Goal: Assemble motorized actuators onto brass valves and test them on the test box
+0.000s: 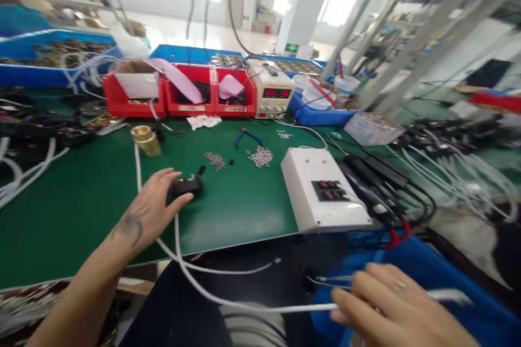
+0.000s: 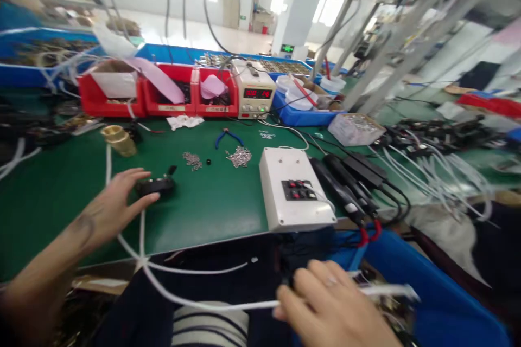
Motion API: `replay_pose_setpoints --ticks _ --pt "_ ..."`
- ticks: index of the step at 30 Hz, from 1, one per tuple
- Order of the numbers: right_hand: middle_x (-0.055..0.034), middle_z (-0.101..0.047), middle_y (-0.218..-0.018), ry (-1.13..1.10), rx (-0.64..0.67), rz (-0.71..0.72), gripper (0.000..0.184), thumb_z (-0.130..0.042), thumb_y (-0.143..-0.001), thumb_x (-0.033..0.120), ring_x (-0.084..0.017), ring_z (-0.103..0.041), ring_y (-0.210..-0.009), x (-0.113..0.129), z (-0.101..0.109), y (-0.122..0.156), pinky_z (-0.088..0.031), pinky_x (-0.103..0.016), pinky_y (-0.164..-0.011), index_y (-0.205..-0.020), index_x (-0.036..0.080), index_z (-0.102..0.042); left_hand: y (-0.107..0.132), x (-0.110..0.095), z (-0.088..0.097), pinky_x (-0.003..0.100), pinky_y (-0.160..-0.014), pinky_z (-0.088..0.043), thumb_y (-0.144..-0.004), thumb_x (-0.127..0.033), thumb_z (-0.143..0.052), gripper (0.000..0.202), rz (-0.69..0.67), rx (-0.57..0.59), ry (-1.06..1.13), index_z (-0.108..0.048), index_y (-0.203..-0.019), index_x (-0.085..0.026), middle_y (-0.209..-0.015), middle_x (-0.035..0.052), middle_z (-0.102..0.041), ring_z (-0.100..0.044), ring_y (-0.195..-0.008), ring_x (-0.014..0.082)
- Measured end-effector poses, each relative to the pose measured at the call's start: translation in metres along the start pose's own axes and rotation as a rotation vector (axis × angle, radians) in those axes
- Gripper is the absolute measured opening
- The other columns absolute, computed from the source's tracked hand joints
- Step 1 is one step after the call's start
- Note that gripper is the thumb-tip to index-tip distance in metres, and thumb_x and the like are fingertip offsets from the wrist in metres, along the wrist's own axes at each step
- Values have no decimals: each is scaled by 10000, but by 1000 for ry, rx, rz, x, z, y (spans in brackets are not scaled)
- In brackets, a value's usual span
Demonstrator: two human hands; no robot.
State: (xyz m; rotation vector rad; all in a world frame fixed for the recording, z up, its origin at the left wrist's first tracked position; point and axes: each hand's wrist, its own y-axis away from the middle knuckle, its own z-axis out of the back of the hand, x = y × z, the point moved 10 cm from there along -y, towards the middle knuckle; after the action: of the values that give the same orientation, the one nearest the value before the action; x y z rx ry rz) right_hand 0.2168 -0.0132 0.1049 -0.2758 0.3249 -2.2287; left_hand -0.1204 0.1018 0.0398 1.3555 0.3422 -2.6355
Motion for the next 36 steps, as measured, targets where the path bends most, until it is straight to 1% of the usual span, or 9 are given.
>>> replay_pose_setpoints --ticks 3,8,11,15,17,20,24,29,36 --pt "-51 -537 -731 -1 88 189 293 -481 -992 93 -205 -480 -665 55 -28 -39 -422 -369 -622 -752 162 -634 32 -37 -35 562 -1262 -270 -847 -670 -617 600 -52 140 32 -649 -1265 -241 -1497 96 -570 -487 -1419 361" --pt "-41 -580 -771 -290 45 523 214 -623 -982 128 -179 -549 -789 111 -89 -57 -434 -288 -638 -772 147 -659 115 -72 -153 387 -1041 -535 -947 -655 -585 588 375 1022 660 -654 -1336 -220 -1229 125 -736 -703 -1109 261" --pt "-58 -693 -896 -400 292 593 111 -627 -978 104 -176 -627 -920 120 -122 -52 -485 -263 -701 -959 135 -732 101 -89 -165 216 -793 -559 -918 -561 -699 464 431 945 905 -743 -1214 -207 -999 62 -732 -649 -792 125" --pt "-96 -732 -1162 -719 355 439 178 -575 -1028 144 -166 -664 -1087 94 -109 -46 -511 -216 -902 -1151 93 -694 59 -86 -137 137 -551 -408 -844 -612 -760 405 341 498 930 -774 -927 -216 -599 -52 -401 -354 -566 77" --pt "-86 -743 -1138 -940 300 55 191 -562 -1052 234 -151 -693 -1028 46 -108 -35 -515 -205 -919 -1085 104 -699 55 -82 -125 156 -532 -366 -823 -641 -767 435 305 368 885 -714 -803 -210 -598 -54 -369 -318 -571 88" --pt "0 -745 -853 -1043 310 -919 106 -651 -972 229 -111 -665 -673 -59 -149 48 -506 -202 -704 -949 168 -734 65 -83 -130 206 -559 -372 -872 -663 -699 464 246 424 801 -682 -804 -205 -635 -39 -436 -365 -597 105" --pt "47 -502 -511 -895 70 -1349 334 -742 -863 281 -114 -462 -446 -147 -173 135 -361 -221 -501 -1136 96 -691 80 -86 -143 234 -622 -398 -919 -682 -617 488 217 540 717 -703 -846 -208 -673 -23 -513 -437 -626 115" --pt "53 -480 -635 -1098 -318 -1402 709 -764 -725 704 -89 -435 -536 -185 -211 144 -430 -218 -565 -1140 144 -635 94 -96 -150 231 -626 -382 -902 -689 -637 487 273 650 714 -708 -830 -213 -704 -13 -556 -457 -660 119" --pt "32 -477 -679 -1598 -491 -1023 607 -906 -656 630 -61 -448 -550 -119 -187 95 -440 -178 -537 -740 169 -520 112 -107 -159 219 -578 -313 -946 -557 -656 384 451 804 1024 -789 -959 -197 -606 -33 -443 -309 -584 100"
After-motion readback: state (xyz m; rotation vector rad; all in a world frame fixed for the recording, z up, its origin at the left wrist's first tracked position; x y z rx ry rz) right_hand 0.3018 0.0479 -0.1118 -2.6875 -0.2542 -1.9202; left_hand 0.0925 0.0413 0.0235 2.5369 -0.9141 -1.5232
